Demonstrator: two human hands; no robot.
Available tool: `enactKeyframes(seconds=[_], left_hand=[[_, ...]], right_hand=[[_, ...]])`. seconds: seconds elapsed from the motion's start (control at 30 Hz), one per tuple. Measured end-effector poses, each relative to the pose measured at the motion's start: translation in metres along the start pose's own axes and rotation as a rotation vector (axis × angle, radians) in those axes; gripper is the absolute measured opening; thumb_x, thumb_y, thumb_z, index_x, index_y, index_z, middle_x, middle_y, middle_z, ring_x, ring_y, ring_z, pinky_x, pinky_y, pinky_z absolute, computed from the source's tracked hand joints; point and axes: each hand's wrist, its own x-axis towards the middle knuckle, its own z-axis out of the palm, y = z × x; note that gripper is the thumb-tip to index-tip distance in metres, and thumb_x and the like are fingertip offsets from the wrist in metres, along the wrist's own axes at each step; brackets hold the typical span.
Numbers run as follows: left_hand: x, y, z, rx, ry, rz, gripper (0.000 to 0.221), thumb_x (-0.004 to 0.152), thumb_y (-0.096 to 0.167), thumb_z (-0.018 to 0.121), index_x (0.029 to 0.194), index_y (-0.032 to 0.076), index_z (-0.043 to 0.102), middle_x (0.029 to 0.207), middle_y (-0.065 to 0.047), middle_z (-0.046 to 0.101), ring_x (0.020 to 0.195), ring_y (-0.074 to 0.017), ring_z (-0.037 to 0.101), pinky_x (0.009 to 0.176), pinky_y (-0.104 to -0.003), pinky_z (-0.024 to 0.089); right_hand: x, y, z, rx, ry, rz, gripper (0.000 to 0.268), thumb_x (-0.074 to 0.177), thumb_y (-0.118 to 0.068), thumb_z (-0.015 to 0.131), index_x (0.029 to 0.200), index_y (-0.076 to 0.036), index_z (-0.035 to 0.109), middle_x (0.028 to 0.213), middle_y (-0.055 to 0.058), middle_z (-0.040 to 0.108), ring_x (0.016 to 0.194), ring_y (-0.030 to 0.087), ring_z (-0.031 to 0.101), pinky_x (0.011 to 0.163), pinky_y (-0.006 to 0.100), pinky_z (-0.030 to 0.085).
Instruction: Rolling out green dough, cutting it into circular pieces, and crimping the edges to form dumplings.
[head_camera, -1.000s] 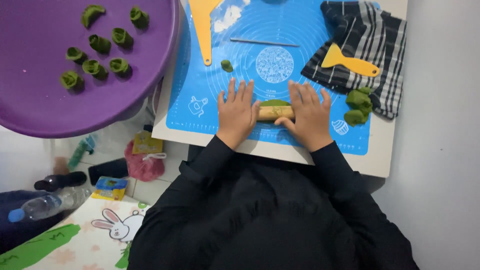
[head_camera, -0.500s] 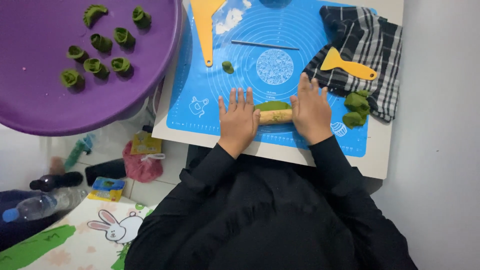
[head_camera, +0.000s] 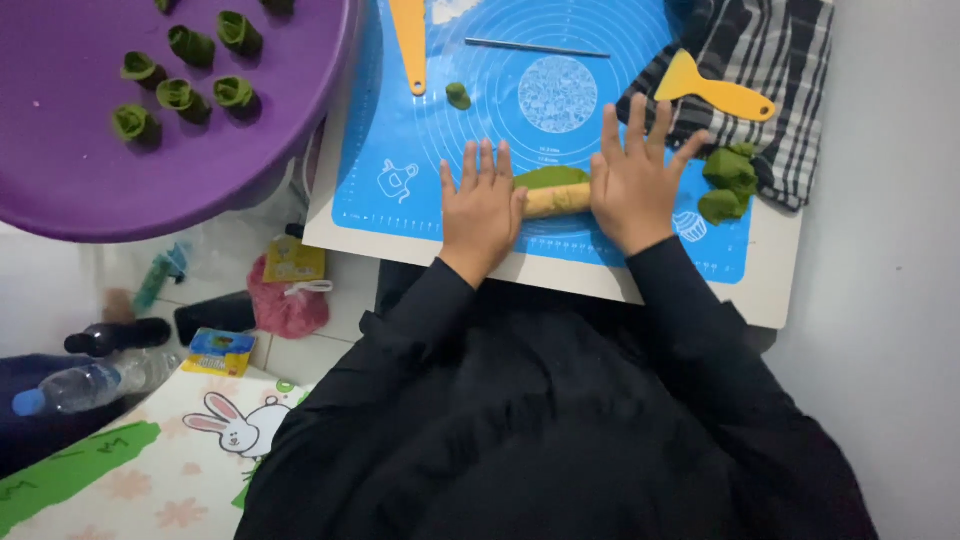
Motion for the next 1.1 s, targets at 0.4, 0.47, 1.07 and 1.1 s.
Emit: enactKeyframes(seconds=[0.4, 0.47, 1.07, 1.1], left_hand=[[0.058, -0.025, 0.007, -0.023, -0.272, -0.071, 0.064, 0.107, 0.038, 0.040, 0.159, 0.002, 0.026, 0.162, -0.028, 0.029, 0.150, -0.0505, 0.008, 0.112, -0.079, 0.007], [0.070, -0.029, 0.007, -0.041, -0.315, -0.086, 0.066, 0.107, 0.039, 0.038, 0.160, 0.002, 0.022, 0.164, -0.028, 0.024, 0.151, -0.0499, 0.003, 0.111, -0.080, 0.003], [0.123, -0.058, 0.036, -0.007, -0.160, -0.168, 0.066, 0.112, 0.043, 0.035, 0.163, 0.007, 0.015, 0.169, -0.025, 0.014, 0.150, -0.0423, -0.014, 0.109, -0.079, -0.011], [0.121, -0.057, 0.036, -0.006, -0.176, -0.166, 0.066, 0.113, 0.044, 0.033, 0.164, 0.007, 0.013, 0.169, -0.025, 0.012, 0.151, -0.0421, -0.014, 0.109, -0.079, -0.012]], right_hand=[[0.057, 0.003, -0.001, 0.048, -0.189, 0.122, 0.064, 0.113, -0.030, 0.035, 0.168, -0.001, 0.019, 0.172, 0.026, 0.004, 0.148, 0.036, -0.020, 0.107, 0.078, -0.017], [0.067, 0.005, 0.001, 0.034, -0.192, 0.126, 0.064, 0.114, -0.029, 0.037, 0.168, 0.000, 0.019, 0.171, 0.027, 0.003, 0.147, 0.039, -0.020, 0.107, 0.079, -0.016], [0.120, 0.009, 0.012, -0.071, 0.052, 0.154, 0.066, 0.123, -0.022, 0.061, 0.169, -0.008, 0.017, 0.174, 0.019, 0.011, 0.150, 0.036, -0.013, 0.117, 0.068, -0.013], [0.118, 0.010, 0.013, -0.071, 0.023, 0.163, 0.066, 0.125, -0.023, 0.060, 0.171, -0.008, 0.014, 0.175, 0.019, 0.006, 0.150, 0.034, -0.017, 0.118, 0.066, -0.014]])
